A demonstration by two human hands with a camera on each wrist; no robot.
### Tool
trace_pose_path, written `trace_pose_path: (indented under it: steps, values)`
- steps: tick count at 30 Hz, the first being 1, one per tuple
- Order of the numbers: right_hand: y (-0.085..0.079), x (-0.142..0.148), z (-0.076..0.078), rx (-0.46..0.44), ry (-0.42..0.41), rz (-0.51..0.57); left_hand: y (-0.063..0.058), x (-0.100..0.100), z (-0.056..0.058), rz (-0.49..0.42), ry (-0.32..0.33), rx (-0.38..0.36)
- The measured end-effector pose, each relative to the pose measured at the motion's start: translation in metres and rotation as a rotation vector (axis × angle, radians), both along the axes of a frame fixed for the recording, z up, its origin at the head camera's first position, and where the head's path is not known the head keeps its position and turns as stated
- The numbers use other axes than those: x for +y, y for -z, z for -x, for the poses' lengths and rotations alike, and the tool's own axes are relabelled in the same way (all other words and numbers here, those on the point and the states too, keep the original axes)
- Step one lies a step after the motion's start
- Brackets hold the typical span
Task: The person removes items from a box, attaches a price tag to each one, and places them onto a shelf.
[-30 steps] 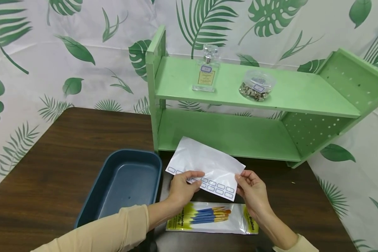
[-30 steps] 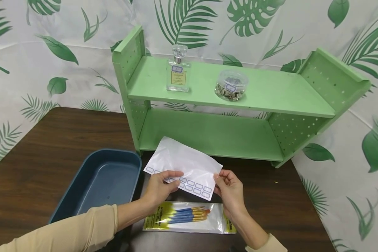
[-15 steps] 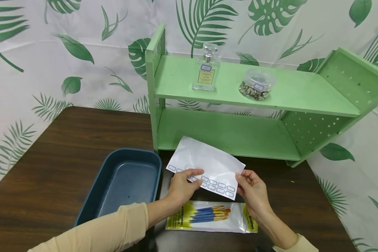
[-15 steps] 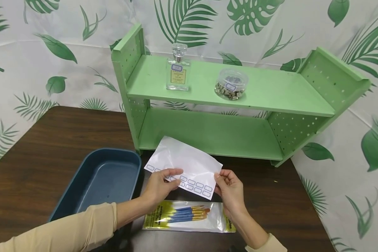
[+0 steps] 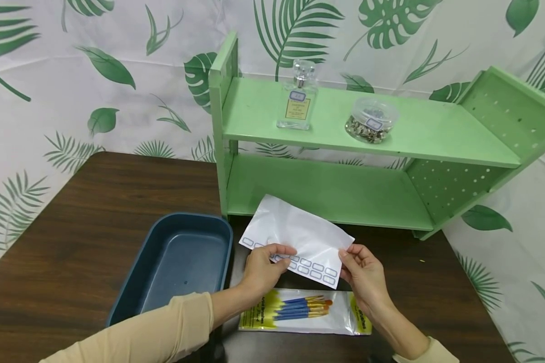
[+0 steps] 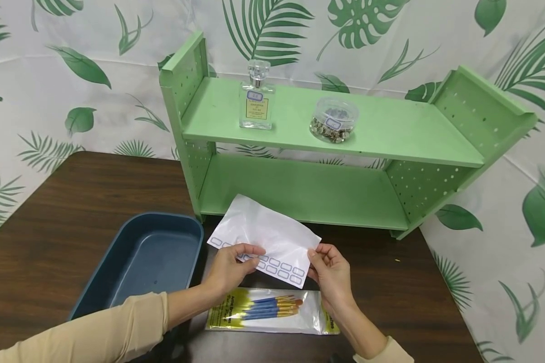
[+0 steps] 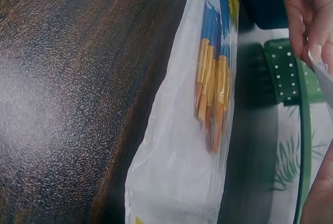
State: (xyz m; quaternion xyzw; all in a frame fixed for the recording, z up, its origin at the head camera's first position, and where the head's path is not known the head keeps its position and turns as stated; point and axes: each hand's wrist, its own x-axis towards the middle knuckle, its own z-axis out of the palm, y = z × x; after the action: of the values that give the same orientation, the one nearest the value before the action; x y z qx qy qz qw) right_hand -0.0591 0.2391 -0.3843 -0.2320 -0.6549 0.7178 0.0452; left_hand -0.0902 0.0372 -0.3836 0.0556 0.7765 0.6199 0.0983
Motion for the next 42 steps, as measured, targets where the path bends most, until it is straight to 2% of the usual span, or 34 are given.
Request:
trace_pose_path:
  steps: [8, 15, 21, 27, 33, 38, 42]
  values:
    - [-0.001, 0.002, -0.001, -0.019, -0.014, -0.015, -0.001, 0.001, 0.0, 0.037, 0.022, 0.018]
    - [0.0, 0.004, 0.0, -0.025, -0.027, -0.037, -0.001, -0.001, 0.001, 0.019, 0.036, 0.008]
    - [0.001, 0.005, 0.0, -0.039, -0.024, -0.043, 0.0, 0.001, 0.0, -0.08, 0.034, -0.041]
    - [0.003, 0.006, 0.001, -0.041, -0.03, -0.06, 0.001, 0.001, -0.001, -0.119, 0.031, -0.047]
    - [0.005, 0.008, 0.003, -0.039, -0.038, -0.074, 0.001, 0.002, -0.004, -0.202, 0.051, -0.08]
    - [0.007, 0.01, 0.004, -0.045, -0.047, -0.076, 0.0, 0.003, -0.006, -0.281, 0.06, -0.132]
    - [0.009, 0.012, 0.006, -0.047, -0.054, -0.078, -0.002, 0.003, -0.006, -0.365, 0.061, -0.203]
